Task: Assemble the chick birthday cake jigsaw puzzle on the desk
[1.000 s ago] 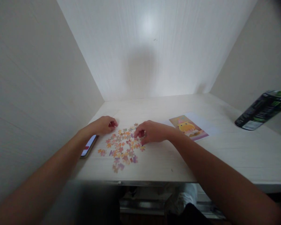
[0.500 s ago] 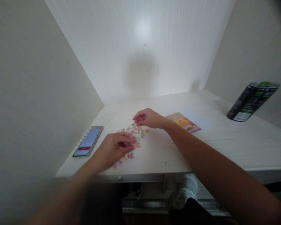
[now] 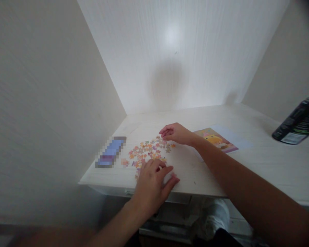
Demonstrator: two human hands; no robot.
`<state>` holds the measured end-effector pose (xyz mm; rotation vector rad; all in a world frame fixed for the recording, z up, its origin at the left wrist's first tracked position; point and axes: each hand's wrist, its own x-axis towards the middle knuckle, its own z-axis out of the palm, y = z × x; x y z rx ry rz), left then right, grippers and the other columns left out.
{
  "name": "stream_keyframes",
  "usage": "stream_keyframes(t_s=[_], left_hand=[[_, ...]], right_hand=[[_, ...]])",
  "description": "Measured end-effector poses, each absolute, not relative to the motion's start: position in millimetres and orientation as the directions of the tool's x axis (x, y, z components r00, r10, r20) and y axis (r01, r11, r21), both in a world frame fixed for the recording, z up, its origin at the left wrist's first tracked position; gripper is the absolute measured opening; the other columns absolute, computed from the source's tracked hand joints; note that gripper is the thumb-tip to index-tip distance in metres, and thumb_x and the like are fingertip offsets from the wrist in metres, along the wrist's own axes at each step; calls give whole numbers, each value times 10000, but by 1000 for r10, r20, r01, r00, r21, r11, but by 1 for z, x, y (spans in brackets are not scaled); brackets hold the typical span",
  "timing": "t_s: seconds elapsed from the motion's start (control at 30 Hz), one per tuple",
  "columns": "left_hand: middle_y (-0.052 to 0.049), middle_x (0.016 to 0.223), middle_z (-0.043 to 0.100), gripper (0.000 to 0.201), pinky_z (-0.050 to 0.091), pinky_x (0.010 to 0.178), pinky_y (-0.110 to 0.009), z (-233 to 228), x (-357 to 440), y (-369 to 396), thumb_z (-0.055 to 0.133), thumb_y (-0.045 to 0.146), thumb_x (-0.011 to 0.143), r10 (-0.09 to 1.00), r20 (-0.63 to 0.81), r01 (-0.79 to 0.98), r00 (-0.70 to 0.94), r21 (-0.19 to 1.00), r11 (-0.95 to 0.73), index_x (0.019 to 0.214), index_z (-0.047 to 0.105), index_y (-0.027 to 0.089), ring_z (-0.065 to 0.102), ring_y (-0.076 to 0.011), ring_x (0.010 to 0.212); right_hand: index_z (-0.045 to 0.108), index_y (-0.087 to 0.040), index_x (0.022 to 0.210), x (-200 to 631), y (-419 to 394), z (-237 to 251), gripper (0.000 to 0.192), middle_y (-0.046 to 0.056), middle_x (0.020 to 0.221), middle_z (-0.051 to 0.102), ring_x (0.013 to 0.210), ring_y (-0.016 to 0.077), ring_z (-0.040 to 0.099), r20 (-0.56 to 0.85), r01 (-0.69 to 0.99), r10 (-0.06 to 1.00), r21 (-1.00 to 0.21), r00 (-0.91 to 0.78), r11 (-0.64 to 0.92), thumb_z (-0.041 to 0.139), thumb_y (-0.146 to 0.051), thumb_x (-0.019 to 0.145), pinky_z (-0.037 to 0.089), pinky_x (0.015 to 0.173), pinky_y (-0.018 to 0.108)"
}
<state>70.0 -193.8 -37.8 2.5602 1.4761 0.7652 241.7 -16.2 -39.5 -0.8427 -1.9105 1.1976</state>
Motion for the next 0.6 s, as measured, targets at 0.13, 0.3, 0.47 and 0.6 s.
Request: stream_keyframes(t_s=[0.13, 0.3, 0.47, 0.6], left_hand=[[-111, 1358, 523, 389, 357, 1053, -544, -38, 43, -207, 504, 396, 918, 798, 361, 820, 483, 134, -557, 1261, 559, 221, 458, -289, 1260], [-139, 1582, 167, 705, 240, 1154, -561, -37, 14, -205, 407, 536, 930, 854, 151, 863, 498, 12, -505, 1500, 200, 176, 127, -325, 1464], [-117, 1589, 101, 807, 196, 1161, -579, -28, 13, -189, 366, 663, 885, 832, -1, 832, 555, 30, -555, 1514, 140, 210, 56, -344, 1462], [-122, 1586, 93, 783, 190, 1162, -574, -22, 11, -172, 347, 655, 895, 821, -41, 822, 570, 33, -569, 1511, 163, 208, 50, -340, 1461]], right_hand=[[686, -143, 939, 241, -16, -41, 212, 78, 878, 719, 798, 173, 678, 238, 146, 821, -922, -518, 360, 695, -124, 728, 548, 774, 301], [689, -154, 956, 242, -15, -44, 212, 76, 909, 721, 805, 172, 679, 253, 157, 787, -902, -563, 403, 701, -160, 744, 549, 770, 297], [689, -147, 961, 243, -19, -39, 224, 85, 916, 718, 824, 177, 675, 238, 164, 800, -909, -550, 383, 710, -168, 740, 544, 776, 299], [689, -138, 981, 245, -23, -33, 267, 91, 931, 713, 832, 176, 671, 178, 136, 783, -939, -596, 317, 725, -166, 718, 539, 772, 292]])
